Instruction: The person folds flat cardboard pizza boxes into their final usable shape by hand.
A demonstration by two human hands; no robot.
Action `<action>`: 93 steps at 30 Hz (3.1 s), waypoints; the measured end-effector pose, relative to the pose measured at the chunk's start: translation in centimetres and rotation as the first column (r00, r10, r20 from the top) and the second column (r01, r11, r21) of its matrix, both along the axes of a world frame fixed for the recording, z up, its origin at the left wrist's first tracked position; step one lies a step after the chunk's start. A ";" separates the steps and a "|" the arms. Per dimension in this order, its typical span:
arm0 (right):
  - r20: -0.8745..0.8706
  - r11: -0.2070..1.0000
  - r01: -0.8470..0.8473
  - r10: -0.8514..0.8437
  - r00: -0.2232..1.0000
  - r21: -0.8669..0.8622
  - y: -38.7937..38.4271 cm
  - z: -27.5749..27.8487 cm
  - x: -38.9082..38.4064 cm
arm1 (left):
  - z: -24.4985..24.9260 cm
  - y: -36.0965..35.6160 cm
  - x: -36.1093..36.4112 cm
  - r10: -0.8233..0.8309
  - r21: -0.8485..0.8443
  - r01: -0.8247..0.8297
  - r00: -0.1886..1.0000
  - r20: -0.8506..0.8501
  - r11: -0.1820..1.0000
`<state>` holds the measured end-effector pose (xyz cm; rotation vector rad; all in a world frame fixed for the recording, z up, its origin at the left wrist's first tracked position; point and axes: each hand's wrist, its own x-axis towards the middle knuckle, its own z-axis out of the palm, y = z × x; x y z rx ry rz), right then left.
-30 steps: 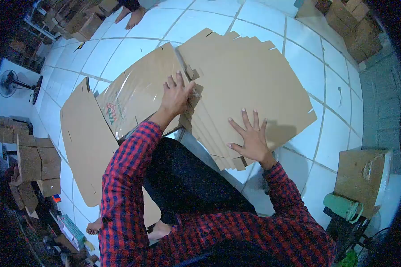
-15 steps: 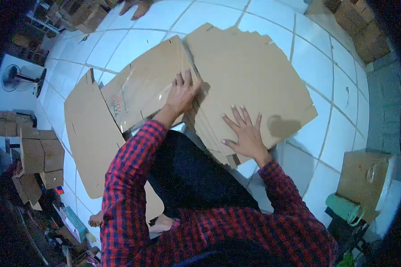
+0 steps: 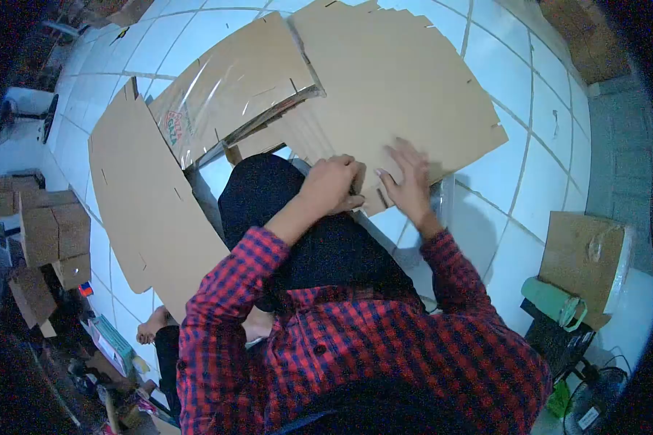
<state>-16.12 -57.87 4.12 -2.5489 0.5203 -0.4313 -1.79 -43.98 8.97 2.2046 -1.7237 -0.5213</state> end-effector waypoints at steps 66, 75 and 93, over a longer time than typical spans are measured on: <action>-0.288 -0.221 0.226 -0.311 0.906 0.949 5.4 -2.2 -1.3 | -2.2 35.4 5.3 0.821 -0.139 -0.990 0.047 -0.569 -0.040; -0.007 0.260 -0.183 0.592 0.806 0.948 23.7 12.9 6.7 | -6.8 56.0 1.5 0.946 0.085 -0.975 -0.174 0.274 -0.204; 0.155 0.289 -0.257 0.332 0.930 0.922 25.8 4.4 19.0 | -0.3 57.1 1.0 0.527 0.336 -0.933 -0.351 -0.774 -0.127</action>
